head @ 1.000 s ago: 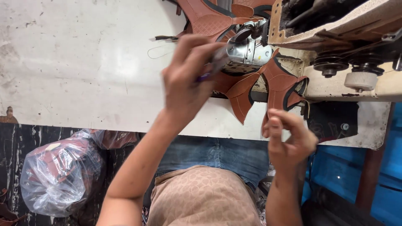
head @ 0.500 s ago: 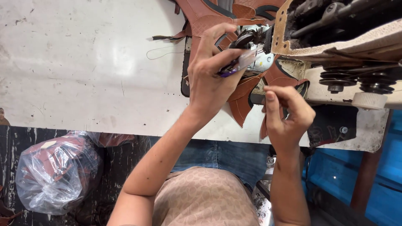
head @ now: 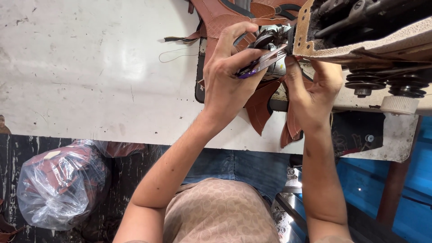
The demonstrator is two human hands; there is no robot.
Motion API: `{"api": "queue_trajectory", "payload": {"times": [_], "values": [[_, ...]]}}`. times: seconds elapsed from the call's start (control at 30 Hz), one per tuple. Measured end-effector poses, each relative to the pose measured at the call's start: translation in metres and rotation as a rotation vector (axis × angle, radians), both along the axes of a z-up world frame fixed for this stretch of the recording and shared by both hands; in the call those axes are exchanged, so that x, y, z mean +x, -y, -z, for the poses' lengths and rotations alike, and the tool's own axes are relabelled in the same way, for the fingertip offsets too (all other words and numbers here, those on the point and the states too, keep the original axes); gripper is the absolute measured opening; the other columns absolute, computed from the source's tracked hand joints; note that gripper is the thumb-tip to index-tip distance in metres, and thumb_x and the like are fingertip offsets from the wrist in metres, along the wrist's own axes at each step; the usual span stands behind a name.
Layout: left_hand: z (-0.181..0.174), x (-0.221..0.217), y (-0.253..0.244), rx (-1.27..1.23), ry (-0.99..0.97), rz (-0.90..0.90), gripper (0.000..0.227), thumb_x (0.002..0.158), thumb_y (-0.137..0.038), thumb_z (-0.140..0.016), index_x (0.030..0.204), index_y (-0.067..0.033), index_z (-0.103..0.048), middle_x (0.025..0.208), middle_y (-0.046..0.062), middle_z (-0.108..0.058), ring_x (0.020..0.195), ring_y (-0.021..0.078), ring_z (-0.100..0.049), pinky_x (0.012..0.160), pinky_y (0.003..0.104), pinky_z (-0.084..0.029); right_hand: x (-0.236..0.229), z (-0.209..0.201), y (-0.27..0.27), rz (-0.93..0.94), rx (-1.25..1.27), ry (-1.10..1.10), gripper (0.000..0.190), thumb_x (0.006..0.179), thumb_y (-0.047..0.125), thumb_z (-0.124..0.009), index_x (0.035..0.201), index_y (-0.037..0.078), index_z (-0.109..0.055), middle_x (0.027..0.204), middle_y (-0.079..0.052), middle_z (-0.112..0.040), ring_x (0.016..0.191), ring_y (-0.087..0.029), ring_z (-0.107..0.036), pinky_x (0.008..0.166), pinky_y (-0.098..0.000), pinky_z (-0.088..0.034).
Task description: Sewing together leather components to form shoe uppers using an industrial sewing machine.
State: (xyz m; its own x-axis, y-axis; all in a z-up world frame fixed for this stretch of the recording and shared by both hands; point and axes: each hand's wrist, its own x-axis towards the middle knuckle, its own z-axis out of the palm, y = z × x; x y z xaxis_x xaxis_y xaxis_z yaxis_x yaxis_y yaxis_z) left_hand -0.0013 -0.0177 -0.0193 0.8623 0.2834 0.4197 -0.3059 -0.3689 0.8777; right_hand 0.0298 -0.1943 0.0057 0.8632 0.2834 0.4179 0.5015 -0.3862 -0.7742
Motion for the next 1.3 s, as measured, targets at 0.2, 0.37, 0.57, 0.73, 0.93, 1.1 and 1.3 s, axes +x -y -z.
{"api": "queue_trajectory", "payload": {"times": [0.2,0.37,0.57,0.73,0.93,1.1,1.3], "values": [[-0.003,0.003,-0.002,-0.002,-0.004,0.003,0.019,0.088,-0.017,-0.087,0.104,-0.012,-0.08,0.139,-0.005,-0.058,0.081,0.0088,-0.062,0.08,0.027,-0.055,0.005,0.001,0.003,-0.057,-0.079,0.05,0.015,0.109,-0.008,-0.069,0.123,-0.004,-0.069,0.113,-0.011,-0.071,0.101,-0.015,-0.071,0.082,-0.0273,-0.061],[-0.004,0.006,-0.005,0.056,0.111,0.013,0.012,0.086,-0.014,-0.084,0.098,-0.0136,-0.079,0.138,-0.001,-0.055,0.113,0.02,-0.064,0.092,0.033,-0.054,0.007,-0.015,-0.005,-0.089,-0.074,0.0,0.026,0.107,-0.014,-0.062,0.129,-0.003,-0.069,0.119,-0.011,-0.071,0.098,-0.013,-0.07,0.077,-0.0246,-0.057],[-0.004,0.001,-0.002,-0.027,-0.011,0.036,0.016,0.087,-0.015,-0.086,0.102,-0.011,-0.081,0.14,-0.004,-0.059,0.075,0.0096,-0.055,0.076,0.027,-0.054,0.005,-0.013,-0.001,-0.111,-0.085,-0.025,0.028,0.107,-0.014,-0.061,0.131,-0.003,-0.068,0.117,-0.01,-0.072,0.094,-0.013,-0.069,0.073,-0.023,-0.056],[-0.001,0.004,-0.005,0.003,0.022,0.055,0.016,0.09,-0.015,-0.086,0.104,-0.0109,-0.08,0.143,-0.002,-0.058,0.092,0.0117,-0.065,0.084,0.028,-0.057,0.006,-0.011,0.002,-0.11,-0.106,-0.041,0.025,0.109,-0.014,-0.061,0.13,-0.002,-0.069,0.116,-0.01,-0.072,0.085,-0.011,-0.069,0.065,-0.021,-0.054],[-0.002,0.005,0.002,0.095,0.101,-0.015,0.016,0.084,-0.01,-0.086,0.099,-0.0092,-0.079,0.136,0.001,-0.058,0.116,0.0217,-0.069,0.093,0.032,-0.057,0.007,-0.028,-0.012,-0.117,-0.127,-0.03,0.034,0.104,-0.014,-0.06,0.136,-0.003,-0.062,0.124,-0.014,-0.069,0.097,-0.016,-0.067,0.077,-0.0265,-0.055],[-0.005,-0.003,0.009,0.009,0.111,-0.064,0.021,0.087,-0.006,-0.083,0.107,-0.0098,-0.077,0.141,-0.002,-0.058,0.102,0.0133,-0.071,0.087,0.026,-0.059,0.014,-0.026,-0.007,-0.241,-0.19,0.187,0.039,0.104,-0.016,-0.064,0.141,-0.005,-0.056,0.145,-0.021,-0.059,0.128,-0.027,-0.064,0.106,-0.0363,-0.055],[0.039,-0.013,-0.015,0.071,0.195,-0.157,0.014,0.1,-0.008,-0.081,0.112,-0.0118,-0.076,0.147,0.003,-0.054,0.08,0.0041,-0.066,0.06,0.018,-0.054,0.026,0.047,0.044,-0.075,-0.422,0.187,0.027,0.107,-0.003,-0.066,0.134,-0.003,-0.065,0.131,-0.019,-0.068,0.117,-0.025,-0.071,0.092,-0.0329,-0.056]]}}
